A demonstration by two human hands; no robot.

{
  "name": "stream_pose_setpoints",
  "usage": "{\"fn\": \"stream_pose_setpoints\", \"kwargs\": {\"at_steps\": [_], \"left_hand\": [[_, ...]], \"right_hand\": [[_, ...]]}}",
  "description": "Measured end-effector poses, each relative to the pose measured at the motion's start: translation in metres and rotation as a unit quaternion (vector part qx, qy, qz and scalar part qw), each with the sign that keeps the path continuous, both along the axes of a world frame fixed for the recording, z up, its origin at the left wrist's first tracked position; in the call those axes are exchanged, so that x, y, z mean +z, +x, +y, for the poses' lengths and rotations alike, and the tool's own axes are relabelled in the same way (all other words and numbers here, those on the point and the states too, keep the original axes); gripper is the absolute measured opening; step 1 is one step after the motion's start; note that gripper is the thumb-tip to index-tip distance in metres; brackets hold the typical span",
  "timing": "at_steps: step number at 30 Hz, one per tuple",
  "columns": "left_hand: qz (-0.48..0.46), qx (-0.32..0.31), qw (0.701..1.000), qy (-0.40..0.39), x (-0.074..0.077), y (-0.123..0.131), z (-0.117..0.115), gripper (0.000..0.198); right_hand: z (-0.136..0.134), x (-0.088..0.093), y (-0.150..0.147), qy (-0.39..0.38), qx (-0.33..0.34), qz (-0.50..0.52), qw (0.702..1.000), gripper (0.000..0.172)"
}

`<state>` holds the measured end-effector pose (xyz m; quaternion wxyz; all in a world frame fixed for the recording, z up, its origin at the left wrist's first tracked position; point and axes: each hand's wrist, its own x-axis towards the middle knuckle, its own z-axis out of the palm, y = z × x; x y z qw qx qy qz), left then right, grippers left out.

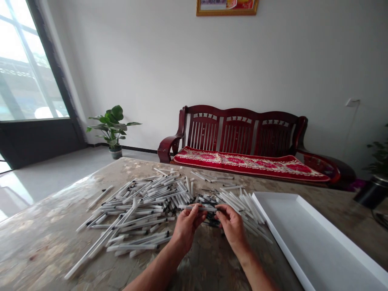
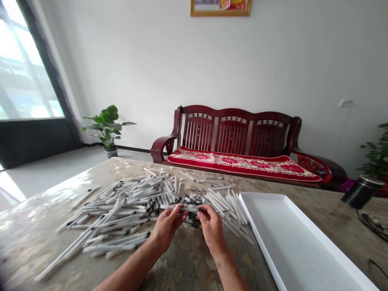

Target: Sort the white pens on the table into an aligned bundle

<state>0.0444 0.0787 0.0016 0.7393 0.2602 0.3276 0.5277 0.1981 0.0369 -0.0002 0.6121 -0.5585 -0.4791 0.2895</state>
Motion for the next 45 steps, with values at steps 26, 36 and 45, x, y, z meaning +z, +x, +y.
{"fn": "stream_pose_setpoints", "kwargs": {"at_steps": [26,36,45], "left_hand": [[-0.004,0.005,1.0,0.003,-0.001,0.003,0.001,0.034],[-0.016,0.003,1.0,-0.006,-0.004,0.004,0.002,0.038],[-0.002,0.04,0.999,-0.021,-0.002,0.004,0.003,0.024]], "right_hand": [[0.004,-0.006,0.007,-0.007,-0.009,-0.028,1.0,0.045],[0.004,-0.002,0.006,-0.016,0.002,-0.011,1.0,0.046],[0.008,-0.012,0.011,-0.021,0.003,-0.043,0.999,0.04]]}}
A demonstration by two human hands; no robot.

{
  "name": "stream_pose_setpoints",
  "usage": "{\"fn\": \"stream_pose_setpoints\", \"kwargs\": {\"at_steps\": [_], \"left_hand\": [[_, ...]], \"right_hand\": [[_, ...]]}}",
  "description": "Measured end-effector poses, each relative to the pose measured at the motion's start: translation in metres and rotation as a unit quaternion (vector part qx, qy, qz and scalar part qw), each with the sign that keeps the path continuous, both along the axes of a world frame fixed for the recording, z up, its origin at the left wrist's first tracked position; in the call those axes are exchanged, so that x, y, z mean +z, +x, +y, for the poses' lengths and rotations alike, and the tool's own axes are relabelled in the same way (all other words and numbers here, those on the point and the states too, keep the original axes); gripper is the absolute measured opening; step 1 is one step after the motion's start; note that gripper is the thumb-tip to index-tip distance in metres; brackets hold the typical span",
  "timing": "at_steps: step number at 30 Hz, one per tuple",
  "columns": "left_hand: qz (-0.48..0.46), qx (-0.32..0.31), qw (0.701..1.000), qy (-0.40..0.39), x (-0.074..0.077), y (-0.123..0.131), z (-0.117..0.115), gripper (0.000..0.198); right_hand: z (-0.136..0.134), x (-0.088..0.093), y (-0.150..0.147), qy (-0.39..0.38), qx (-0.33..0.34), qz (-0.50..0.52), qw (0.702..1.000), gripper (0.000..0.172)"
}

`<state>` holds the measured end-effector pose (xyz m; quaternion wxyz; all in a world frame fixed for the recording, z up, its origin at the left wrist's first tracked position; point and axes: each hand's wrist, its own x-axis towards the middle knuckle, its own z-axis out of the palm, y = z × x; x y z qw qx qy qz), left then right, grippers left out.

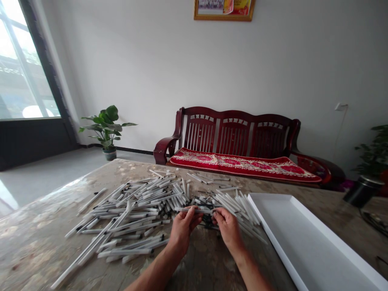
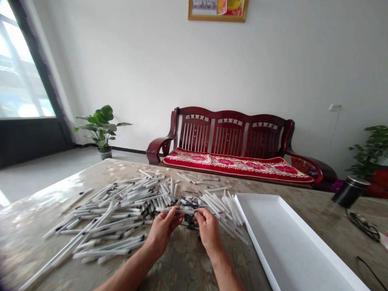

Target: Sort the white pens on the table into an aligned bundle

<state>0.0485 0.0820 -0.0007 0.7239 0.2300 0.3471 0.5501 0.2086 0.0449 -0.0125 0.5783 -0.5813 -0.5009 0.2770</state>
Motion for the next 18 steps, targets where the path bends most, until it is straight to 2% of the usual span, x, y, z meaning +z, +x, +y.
{"fn": "stream_pose_setpoints", "kwargs": {"at_steps": [4,10,15,18], "left_hand": [[0.009,0.028,0.999,-0.012,0.003,-0.003,0.003,0.013],[0.007,0.021,1.0,-0.009,0.006,-0.001,-0.001,0.015],[0.002,0.002,1.0,-0.007,0.008,0.0,-0.003,0.012],[0.002,0.035,0.999,-0.011,0.01,-0.005,0.003,0.006]], "right_hand": [[0.002,-0.004,0.005,0.027,-0.041,-0.039,0.998,0.035],[0.001,-0.005,0.01,0.089,-0.058,-0.138,0.985,0.03],[0.001,-0.003,0.006,0.075,-0.059,-0.151,0.984,0.026],[0.002,-0.002,0.013,0.086,-0.107,-0.142,0.98,0.028]]}}
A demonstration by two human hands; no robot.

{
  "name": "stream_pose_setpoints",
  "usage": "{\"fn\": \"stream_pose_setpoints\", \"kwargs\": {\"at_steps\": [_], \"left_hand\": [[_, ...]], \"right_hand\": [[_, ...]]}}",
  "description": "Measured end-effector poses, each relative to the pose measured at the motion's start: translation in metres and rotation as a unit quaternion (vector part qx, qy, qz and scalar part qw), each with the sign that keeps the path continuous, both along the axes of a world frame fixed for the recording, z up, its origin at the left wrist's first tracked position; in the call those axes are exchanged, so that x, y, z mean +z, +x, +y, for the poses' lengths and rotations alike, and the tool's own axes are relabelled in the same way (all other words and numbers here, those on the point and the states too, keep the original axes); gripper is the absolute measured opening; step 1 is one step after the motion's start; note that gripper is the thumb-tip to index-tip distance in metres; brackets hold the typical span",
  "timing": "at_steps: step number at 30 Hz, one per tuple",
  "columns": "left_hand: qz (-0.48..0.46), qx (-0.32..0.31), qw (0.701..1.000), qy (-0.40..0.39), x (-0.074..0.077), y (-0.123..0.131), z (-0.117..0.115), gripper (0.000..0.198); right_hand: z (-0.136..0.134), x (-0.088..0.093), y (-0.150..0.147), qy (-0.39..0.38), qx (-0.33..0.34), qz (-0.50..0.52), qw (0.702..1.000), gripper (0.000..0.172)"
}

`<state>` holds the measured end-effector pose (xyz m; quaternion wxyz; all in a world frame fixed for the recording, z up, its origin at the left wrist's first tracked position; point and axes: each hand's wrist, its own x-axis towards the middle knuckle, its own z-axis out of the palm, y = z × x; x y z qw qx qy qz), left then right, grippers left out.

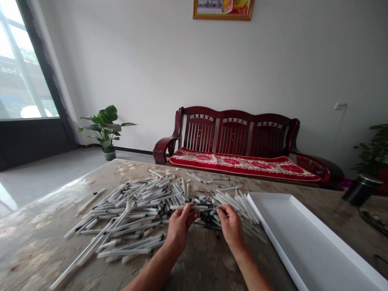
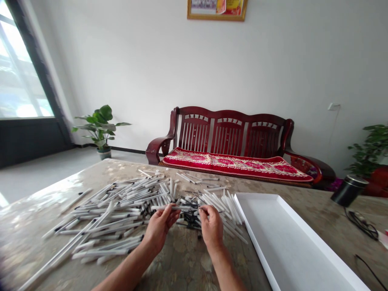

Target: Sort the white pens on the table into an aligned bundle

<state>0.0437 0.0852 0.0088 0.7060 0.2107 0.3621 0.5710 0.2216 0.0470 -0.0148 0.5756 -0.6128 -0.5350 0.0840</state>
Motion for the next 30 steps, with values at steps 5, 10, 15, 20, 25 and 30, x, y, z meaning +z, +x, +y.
{"fn": "stream_pose_setpoints", "kwargs": {"at_steps": [5,10,15,20,25,30], "left_hand": [[-0.014,0.102,0.995,-0.012,0.008,-0.013,0.014,0.016],[-0.011,0.099,0.995,-0.009,0.01,-0.014,0.013,0.011],[0.03,0.006,0.999,0.025,-0.001,-0.003,0.001,0.023],[0.098,-0.064,0.99,0.081,-0.007,0.005,-0.01,0.046],[0.079,-0.066,0.986,0.134,0.002,-0.001,-0.008,0.058],[0.035,-0.082,0.983,0.16,0.009,-0.009,-0.002,0.055]], "right_hand": [[0.002,-0.002,0.025,0.007,-0.103,0.016,0.995,0.036],[0.001,-0.005,0.029,-0.015,-0.12,-0.033,0.992,0.039],[-0.007,0.009,0.01,-0.001,-0.049,-0.042,0.998,0.042],[-0.017,0.022,-0.012,-0.085,0.112,-0.025,0.99,0.044],[-0.015,0.02,-0.018,-0.12,0.13,0.003,0.984,0.05],[-0.009,0.014,-0.016,-0.148,0.151,0.098,0.972,0.055]]}}
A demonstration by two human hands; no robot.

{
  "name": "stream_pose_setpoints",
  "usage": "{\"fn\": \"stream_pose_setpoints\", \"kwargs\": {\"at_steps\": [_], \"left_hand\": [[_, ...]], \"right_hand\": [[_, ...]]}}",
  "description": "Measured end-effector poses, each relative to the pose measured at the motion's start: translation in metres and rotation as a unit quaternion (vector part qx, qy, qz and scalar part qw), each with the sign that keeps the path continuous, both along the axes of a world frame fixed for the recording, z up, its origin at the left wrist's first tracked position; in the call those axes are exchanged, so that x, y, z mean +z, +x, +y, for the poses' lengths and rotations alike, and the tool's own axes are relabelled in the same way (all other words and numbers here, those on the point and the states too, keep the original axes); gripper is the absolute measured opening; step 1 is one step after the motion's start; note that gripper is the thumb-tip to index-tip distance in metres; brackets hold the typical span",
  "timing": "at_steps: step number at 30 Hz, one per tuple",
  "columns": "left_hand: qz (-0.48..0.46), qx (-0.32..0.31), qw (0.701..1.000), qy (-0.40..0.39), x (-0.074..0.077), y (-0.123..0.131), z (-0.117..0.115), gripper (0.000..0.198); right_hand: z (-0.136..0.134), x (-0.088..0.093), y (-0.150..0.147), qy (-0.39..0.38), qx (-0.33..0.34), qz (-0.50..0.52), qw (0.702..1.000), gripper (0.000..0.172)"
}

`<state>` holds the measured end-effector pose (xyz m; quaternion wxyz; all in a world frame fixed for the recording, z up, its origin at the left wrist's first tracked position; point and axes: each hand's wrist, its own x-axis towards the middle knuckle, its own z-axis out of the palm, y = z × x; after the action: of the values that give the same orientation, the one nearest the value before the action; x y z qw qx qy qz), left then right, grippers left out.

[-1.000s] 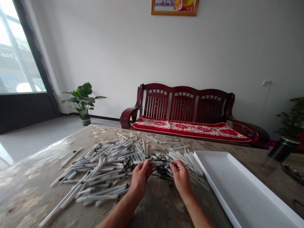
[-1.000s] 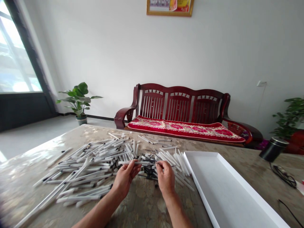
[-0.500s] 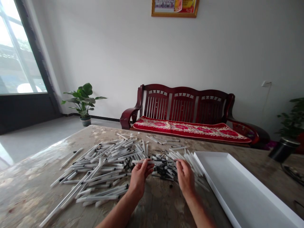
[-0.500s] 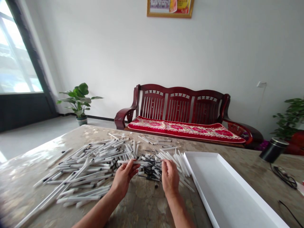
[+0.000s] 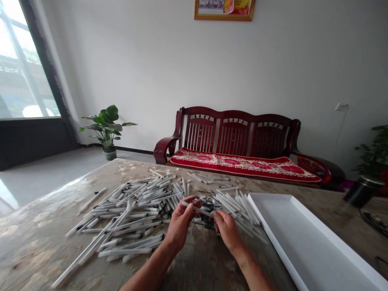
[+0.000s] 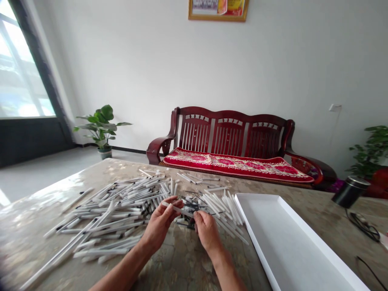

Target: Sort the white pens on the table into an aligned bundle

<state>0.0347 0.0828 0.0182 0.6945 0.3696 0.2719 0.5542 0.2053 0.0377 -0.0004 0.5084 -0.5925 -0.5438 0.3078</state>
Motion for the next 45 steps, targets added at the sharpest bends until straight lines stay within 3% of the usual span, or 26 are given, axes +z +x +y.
{"fn": "stream_pose_setpoints", "kwargs": {"at_steps": [5,11,14,17,22,27,31,36,42,45], "left_hand": [[0.012,0.002,1.0,-0.003,-0.001,-0.001,0.003,0.049],[0.009,0.106,0.993,-0.06,-0.007,-0.005,0.014,0.047],[0.074,0.15,0.985,-0.041,-0.013,-0.012,0.024,0.049],[0.181,0.157,0.971,0.015,-0.018,-0.017,0.032,0.045],[0.403,0.155,0.895,0.114,-0.021,-0.019,0.033,0.021],[0.496,0.139,0.839,0.174,-0.017,-0.022,0.026,0.047],[0.564,0.166,0.788,0.184,-0.004,-0.034,0.024,0.028],[0.612,0.059,0.762,0.203,0.019,-0.055,0.024,0.009],[0.723,-0.039,0.658,0.207,0.04,-0.074,0.012,0.01],[0.769,-0.079,0.601,0.202,0.043,-0.081,0.008,0.01]], "right_hand": [[0.004,-0.005,0.0,-0.016,-0.014,0.02,1.0,0.059],[0.003,-0.009,0.007,0.096,-0.093,-0.125,0.983,0.04],[0.003,-0.011,0.016,0.108,-0.145,-0.169,0.969,0.035],[0.004,-0.014,0.026,0.105,-0.214,-0.21,0.948,0.034],[0.007,-0.021,0.042,0.096,-0.282,-0.25,0.921,0.037],[0.009,-0.027,0.048,0.097,-0.303,-0.266,0.91,0.044],[0.008,-0.025,0.045,0.099,-0.313,-0.238,0.914,0.05],[0.008,-0.023,0.039,0.157,-0.302,-0.184,0.922,0.048],[0.007,-0.027,0.027,0.173,-0.239,-0.182,0.938,0.034],[0.006,-0.026,0.021,0.201,-0.198,-0.193,0.94,0.029]]}}
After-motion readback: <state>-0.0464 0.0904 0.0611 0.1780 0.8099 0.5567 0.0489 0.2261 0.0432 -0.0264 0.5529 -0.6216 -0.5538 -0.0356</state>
